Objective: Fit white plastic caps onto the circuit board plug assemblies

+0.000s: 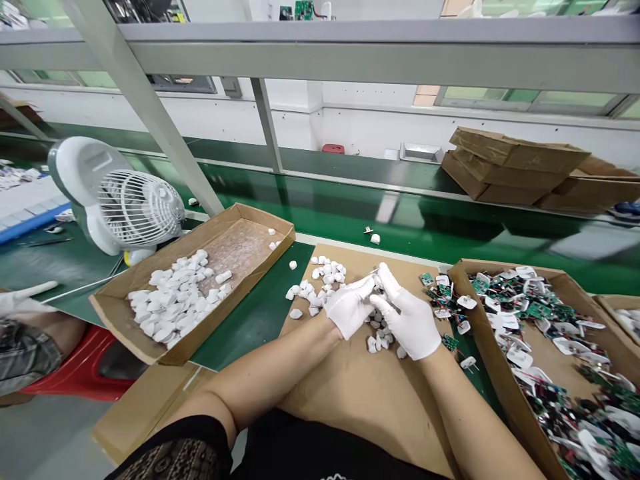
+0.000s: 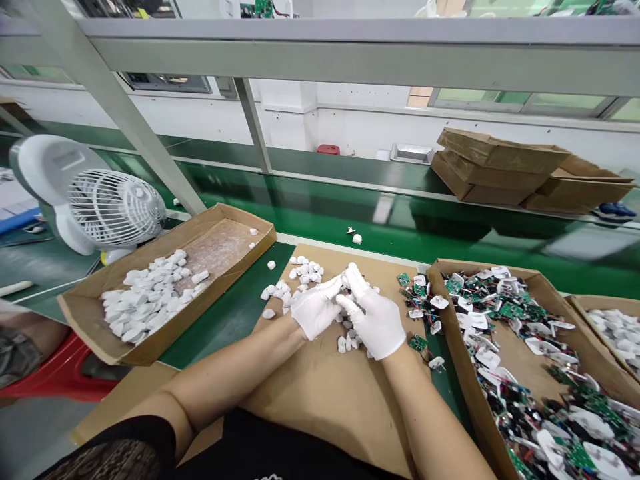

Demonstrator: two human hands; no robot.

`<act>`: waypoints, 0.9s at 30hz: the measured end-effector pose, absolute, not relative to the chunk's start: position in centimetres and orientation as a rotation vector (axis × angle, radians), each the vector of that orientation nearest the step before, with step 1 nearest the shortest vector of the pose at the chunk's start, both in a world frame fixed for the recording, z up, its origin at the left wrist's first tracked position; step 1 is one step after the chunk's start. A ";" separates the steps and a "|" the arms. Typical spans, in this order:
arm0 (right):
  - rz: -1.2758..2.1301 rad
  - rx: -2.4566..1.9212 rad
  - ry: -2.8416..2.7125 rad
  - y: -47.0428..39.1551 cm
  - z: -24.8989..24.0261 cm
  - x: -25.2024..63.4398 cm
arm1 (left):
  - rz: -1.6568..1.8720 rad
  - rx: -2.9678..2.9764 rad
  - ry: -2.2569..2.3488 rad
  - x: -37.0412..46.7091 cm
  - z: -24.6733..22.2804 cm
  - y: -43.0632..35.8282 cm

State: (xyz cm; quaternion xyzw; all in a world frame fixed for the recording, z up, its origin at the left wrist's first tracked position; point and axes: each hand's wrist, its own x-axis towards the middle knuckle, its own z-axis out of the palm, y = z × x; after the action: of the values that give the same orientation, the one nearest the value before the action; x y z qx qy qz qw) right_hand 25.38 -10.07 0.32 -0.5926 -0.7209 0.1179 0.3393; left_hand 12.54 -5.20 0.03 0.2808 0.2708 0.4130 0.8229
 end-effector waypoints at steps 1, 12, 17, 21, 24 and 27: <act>0.267 -1.563 -1.894 -10.0 0.3 25.3 | 0.876 0.600 0.569 12.5 0.1 -5.2; 0.086 -1.567 -2.015 -10.6 1.4 25.4 | 0.816 0.612 0.505 11.4 1.1 -5.2; 0.515 -1.455 -1.616 -11.1 1.5 24.7 | 0.821 0.624 0.471 11.1 1.2 -5.7; 0.671 -1.407 -1.322 -10.8 2.1 24.7 | 0.840 0.618 0.394 10.9 1.5 -6.1; 0.692 -1.381 -1.283 -10.7 2.5 24.9 | 0.837 0.629 0.411 11.0 2.0 -6.3; 0.645 -1.380 -1.279 -10.9 2.6 24.8 | 0.841 0.636 0.421 11.3 2.0 -6.4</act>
State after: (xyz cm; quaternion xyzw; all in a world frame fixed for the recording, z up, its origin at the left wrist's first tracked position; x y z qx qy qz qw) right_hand 24.81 -10.87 2.59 -0.5817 -0.5392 0.2719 0.5450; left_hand 11.26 -6.37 1.99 0.3011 0.1992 0.3983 0.8432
